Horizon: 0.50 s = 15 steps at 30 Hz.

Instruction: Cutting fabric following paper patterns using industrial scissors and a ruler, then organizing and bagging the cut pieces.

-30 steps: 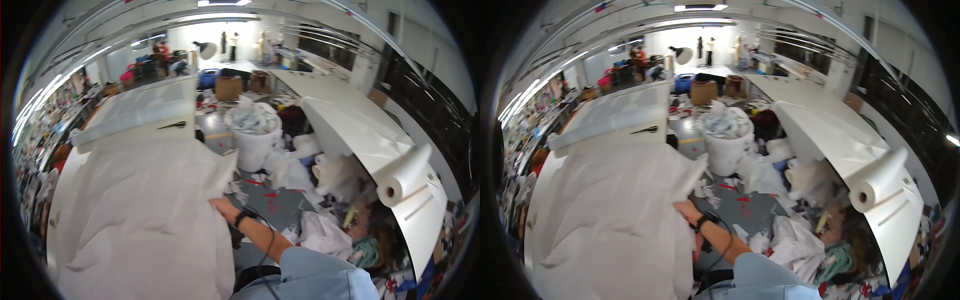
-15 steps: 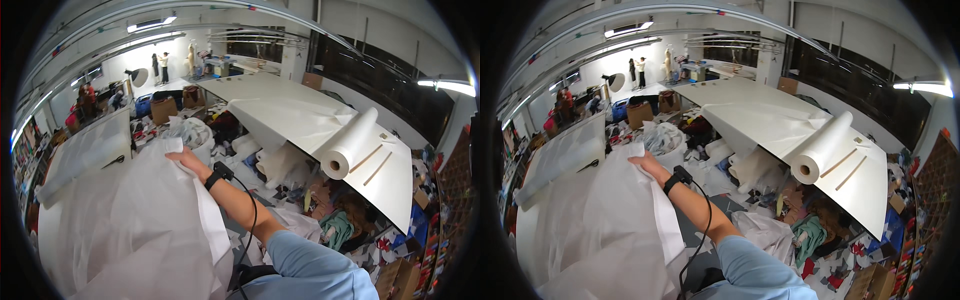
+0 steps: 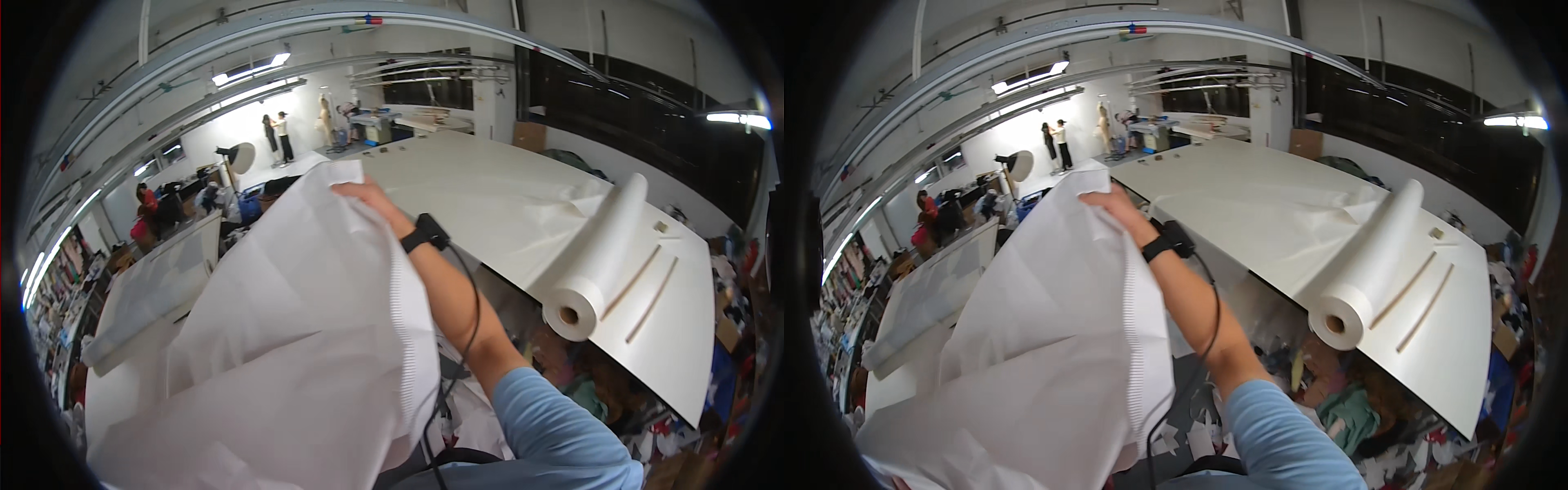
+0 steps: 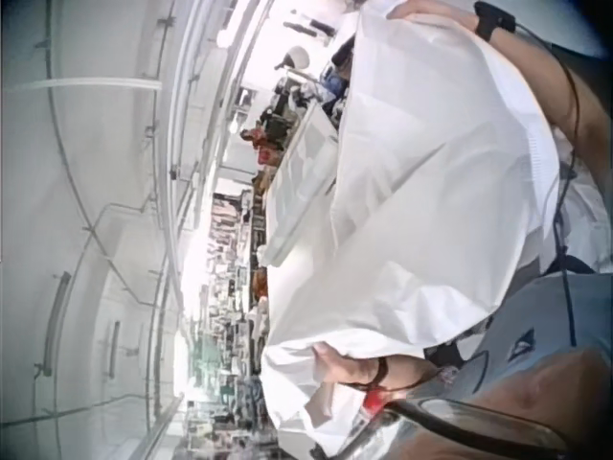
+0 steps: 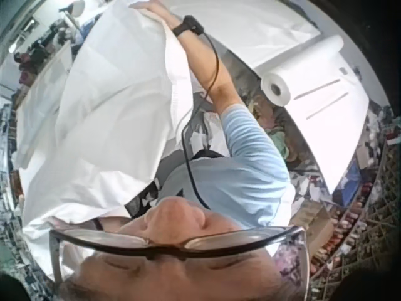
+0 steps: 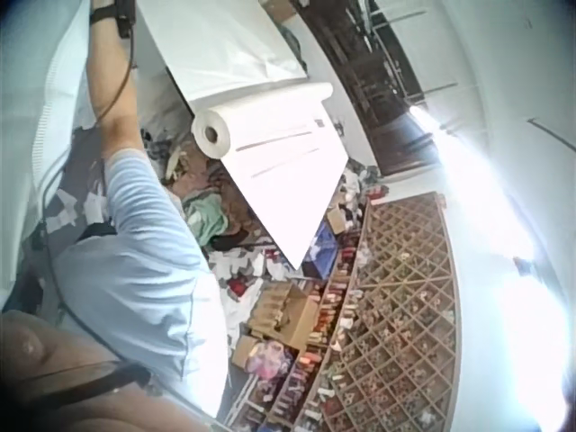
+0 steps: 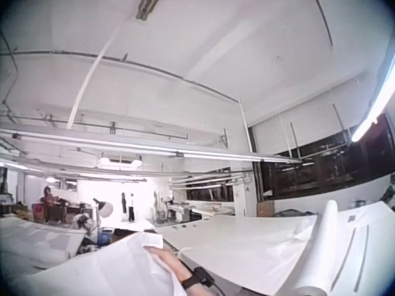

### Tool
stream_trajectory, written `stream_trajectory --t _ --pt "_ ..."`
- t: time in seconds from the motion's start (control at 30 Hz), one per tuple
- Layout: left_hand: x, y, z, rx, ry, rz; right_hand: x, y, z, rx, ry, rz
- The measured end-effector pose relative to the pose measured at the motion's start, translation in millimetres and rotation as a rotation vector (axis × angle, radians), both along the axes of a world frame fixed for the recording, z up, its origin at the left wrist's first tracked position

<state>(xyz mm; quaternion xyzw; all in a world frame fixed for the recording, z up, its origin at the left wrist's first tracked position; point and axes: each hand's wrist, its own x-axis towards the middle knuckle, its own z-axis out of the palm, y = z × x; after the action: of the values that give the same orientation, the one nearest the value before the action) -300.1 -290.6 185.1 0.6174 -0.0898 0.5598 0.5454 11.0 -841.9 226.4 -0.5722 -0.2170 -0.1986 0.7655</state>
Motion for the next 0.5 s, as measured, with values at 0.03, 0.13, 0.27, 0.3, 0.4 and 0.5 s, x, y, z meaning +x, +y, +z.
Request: stream_trajectory --t 0.03,0.13,0.27,0.3,0.4,0.5 --pt "5.6 1.7 -8.6 -0.008 0.080 0.003 -3.4 -17.7 8.1 0.020 0.003 -0.002" --pt "37.8 -94.6 36.2 0.068 -0.076 0.112 6.6 -65.3 18.8 -0.007 0.008 -0.062" --pt "97.9 -145.5 38.2 0.026 0.086 -0.067 16.4 -182.5 22.2 -0.431 -0.404 -0.458" --pt "119.4 -154.2 34.2 0.043 0.183 -0.075 12.8 -221.3 17.7 -0.672 -0.621 -0.655" --pt "184.5 -217.5 38.4 -0.145 -0.027 -0.447 -5.8 -304.9 20.8 -0.682 -0.553 -0.805" --pt "229.8 -243.3 55.7 -0.032 0.040 -0.486 -12.2 -310.0 21.9 -0.426 -0.390 -0.779"
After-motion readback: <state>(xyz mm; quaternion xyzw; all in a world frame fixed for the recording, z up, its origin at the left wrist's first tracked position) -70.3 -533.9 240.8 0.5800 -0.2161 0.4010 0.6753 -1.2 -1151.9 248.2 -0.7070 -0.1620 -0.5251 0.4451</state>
